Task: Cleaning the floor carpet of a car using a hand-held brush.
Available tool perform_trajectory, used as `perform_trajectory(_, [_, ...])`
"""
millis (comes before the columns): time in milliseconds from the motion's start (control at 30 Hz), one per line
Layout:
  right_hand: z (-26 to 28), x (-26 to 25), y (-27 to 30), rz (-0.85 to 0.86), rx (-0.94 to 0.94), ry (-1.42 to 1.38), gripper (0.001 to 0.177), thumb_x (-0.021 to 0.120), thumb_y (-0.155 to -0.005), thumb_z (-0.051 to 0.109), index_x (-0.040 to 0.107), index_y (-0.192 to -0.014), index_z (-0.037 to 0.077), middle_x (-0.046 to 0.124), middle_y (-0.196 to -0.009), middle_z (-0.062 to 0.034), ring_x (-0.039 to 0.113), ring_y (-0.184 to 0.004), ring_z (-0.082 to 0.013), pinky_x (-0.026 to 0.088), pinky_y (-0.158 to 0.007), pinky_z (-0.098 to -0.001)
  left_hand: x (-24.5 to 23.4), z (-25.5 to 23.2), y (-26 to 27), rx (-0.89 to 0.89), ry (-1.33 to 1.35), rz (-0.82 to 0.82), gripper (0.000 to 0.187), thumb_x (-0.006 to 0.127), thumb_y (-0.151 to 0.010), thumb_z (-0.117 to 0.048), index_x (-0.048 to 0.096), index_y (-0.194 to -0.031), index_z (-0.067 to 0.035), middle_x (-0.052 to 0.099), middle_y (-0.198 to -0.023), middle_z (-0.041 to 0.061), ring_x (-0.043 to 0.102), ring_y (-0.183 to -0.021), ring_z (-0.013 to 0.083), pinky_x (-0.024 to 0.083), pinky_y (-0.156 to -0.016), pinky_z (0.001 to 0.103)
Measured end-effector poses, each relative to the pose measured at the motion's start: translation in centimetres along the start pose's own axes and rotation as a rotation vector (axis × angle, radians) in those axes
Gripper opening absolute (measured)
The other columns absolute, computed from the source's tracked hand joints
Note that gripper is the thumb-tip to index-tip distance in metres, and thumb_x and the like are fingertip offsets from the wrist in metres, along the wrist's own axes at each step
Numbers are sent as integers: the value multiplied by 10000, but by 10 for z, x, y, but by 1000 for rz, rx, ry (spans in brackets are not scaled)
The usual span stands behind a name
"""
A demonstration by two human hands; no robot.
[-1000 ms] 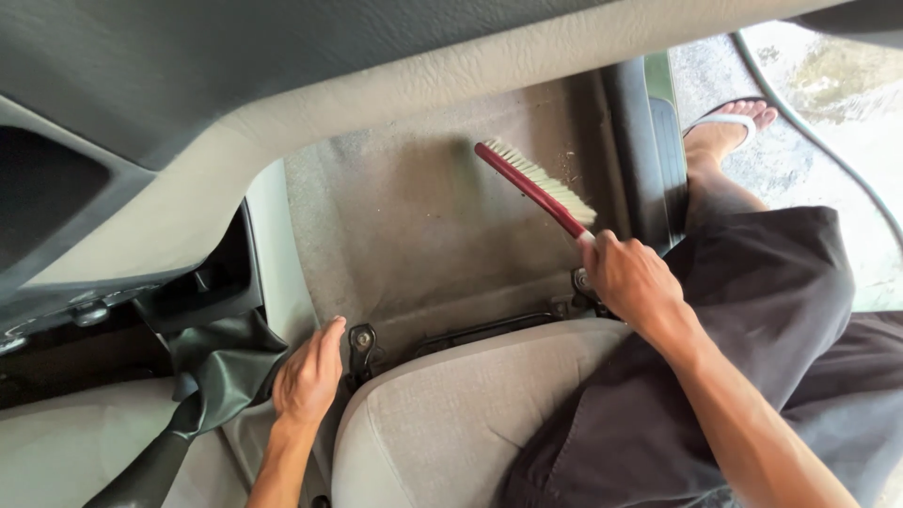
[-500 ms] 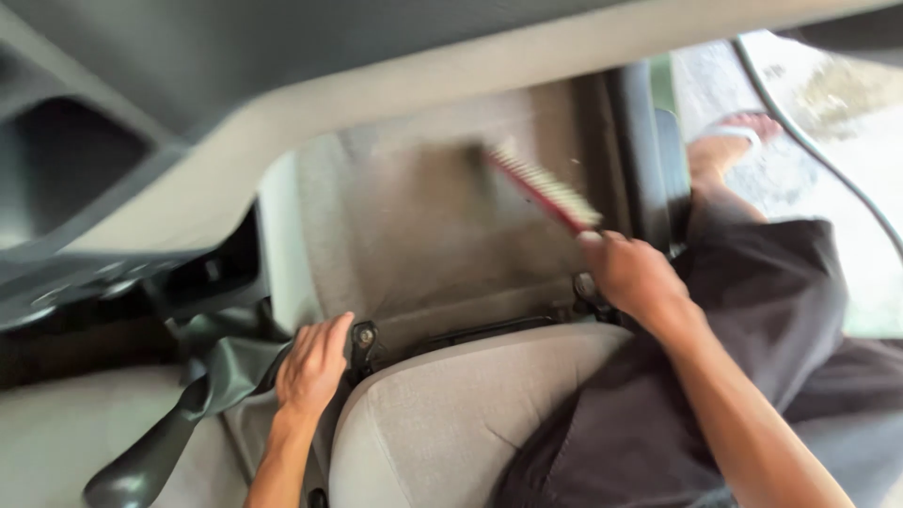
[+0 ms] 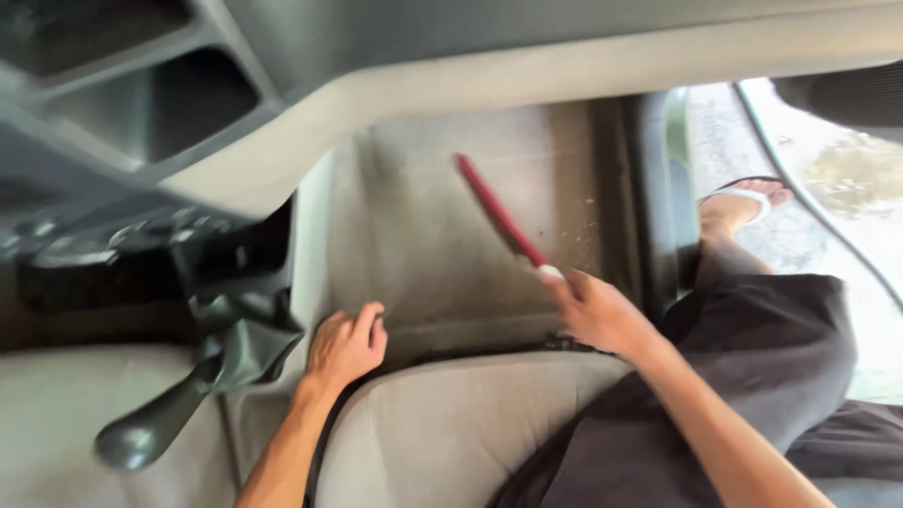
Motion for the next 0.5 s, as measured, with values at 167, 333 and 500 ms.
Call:
perform_trajectory(167, [26,67,-77,115,104,-437,468,466,-1042,501,587,-1015,51,516,-667,-12,496,-509,-121,446,-457,-308,8,-9,-5,193,-39,-133,299,631,-842,-103,642,-1136,-53,710,-875,149,667,-850,330,491,-820,485])
perform_trajectory(333, [58,153,-178,151,87,-804,489,425,-1024,526,650,-1082,96,567,-698,12,500,-513,-93,455,-464,-268,28,2,-18,81,-40,-129,311,698,-798,-178,687,-1087,-64,684,-881,221,601,-839,423,473,-783,502])
perform_trajectory(500, [8,199,-251,-128,-197,-508,530,447,-1100,523,712,-1121,65,596,-772,-141,566,-690,-296,446,-537,-395,37,11,-28,113,180,-254,288,644,-843,-112,639,-1113,-12,680,-931,220,623,-888,430,482,-802,529])
Point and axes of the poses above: each hand's wrist, its own y-axis away from the middle knuckle, its own x-axis out of the palm, z = x × y, the point moved 2 cm from there along -y, towards the middle knuckle
